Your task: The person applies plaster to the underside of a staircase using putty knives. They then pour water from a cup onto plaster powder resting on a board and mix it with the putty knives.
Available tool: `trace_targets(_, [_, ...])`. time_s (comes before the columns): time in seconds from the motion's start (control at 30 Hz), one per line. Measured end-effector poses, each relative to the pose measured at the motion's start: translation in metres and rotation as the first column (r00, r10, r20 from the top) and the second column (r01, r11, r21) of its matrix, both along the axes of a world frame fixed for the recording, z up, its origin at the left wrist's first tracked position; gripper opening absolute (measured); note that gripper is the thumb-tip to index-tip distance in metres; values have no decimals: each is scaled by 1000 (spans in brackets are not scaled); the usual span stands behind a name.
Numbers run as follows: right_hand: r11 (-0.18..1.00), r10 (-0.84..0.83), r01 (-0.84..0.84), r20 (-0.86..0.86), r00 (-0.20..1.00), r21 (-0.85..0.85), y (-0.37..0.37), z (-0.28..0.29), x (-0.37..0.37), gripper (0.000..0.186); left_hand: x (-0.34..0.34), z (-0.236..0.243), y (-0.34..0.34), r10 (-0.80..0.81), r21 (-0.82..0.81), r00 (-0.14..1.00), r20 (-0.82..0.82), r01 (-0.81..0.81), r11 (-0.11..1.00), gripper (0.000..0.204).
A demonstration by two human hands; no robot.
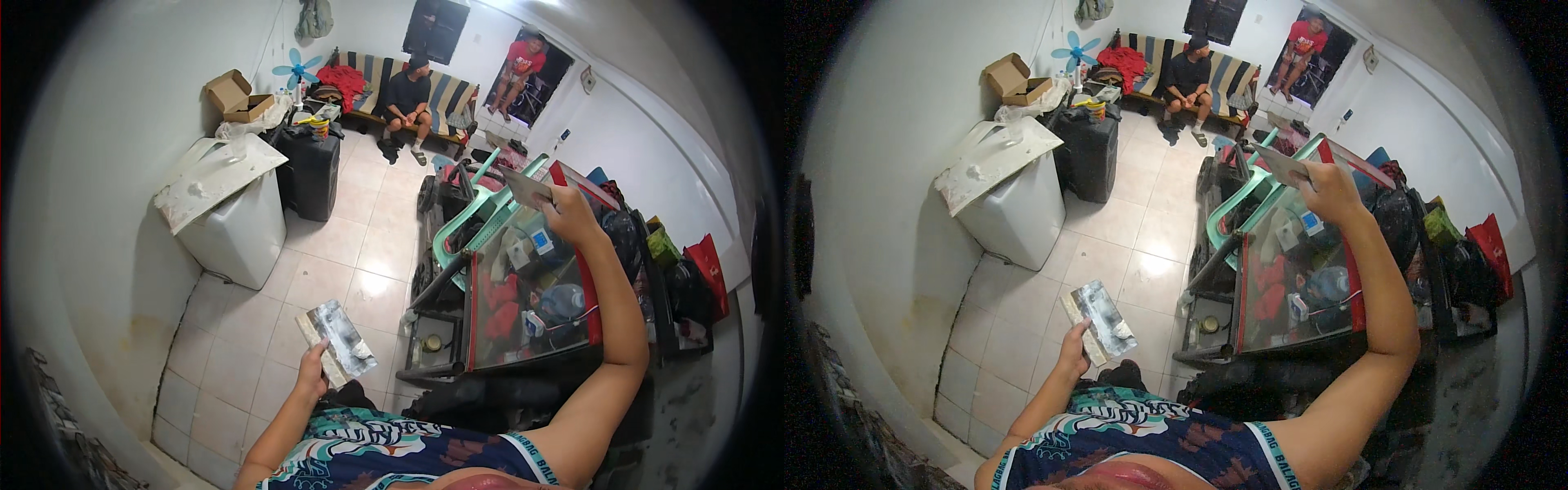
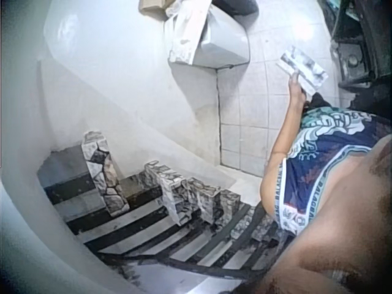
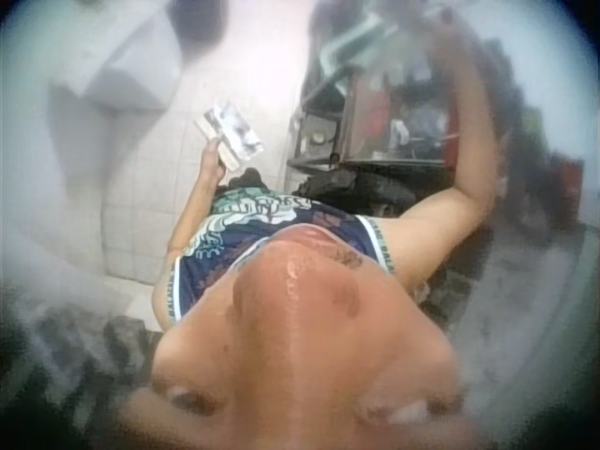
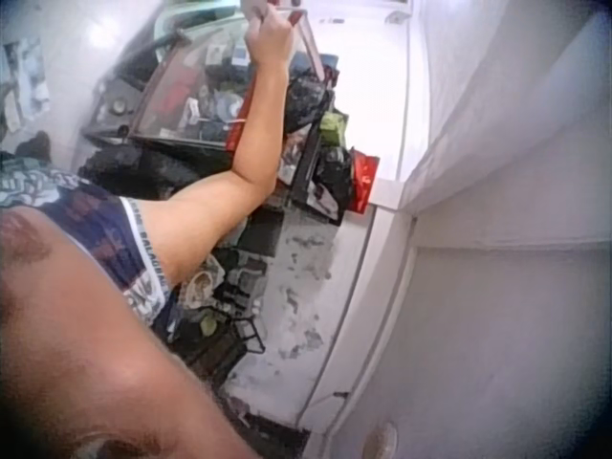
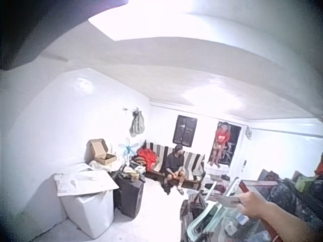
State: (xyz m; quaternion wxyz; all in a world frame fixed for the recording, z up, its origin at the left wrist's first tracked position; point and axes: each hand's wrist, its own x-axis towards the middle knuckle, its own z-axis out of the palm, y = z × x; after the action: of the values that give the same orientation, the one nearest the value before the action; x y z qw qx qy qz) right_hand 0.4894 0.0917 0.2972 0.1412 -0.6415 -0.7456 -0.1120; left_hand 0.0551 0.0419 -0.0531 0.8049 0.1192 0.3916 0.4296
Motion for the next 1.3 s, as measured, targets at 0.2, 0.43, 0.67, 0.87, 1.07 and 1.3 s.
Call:
trace_targets(0.2, [1000, 20, -20, -22, 1000, -5, 0, 1, -1, 26, 0, 3, 0, -5, 16, 1000, 5, 5, 1000, 35])
trace_targets(0.43, [998, 51, -49, -49, 998, 47, 1, -2, 0, 15, -3, 0, -1, 20, -4, 999, 39, -20, 1000, 34])
trace_targets(0.67, [1000, 5, -5, -8, 1000, 12, 1, -1, 3, 25, -4, 2, -1, 51, -36, 998, 42, -50, 998, 38])
trace_targets(0.87, [1000, -11, 11, -1, 1000, 0, -1, 3, -3, 25, -5, 7, -1, 55, -41, 996, 67, -53, 998, 42])
trace_targets(1.07, [1000, -4, 4, 4, 1000, 12, 0, 2, -1, 23, -10, 2, 0, 42, -32, 995, 93, -39, 999, 48])
trace_targets(1.3, [996, 60, -58, -23, 998, 64, 0, -1, -1, 19, -7, 1, 0, 55, -6, 994, 96, -55, 998, 42])
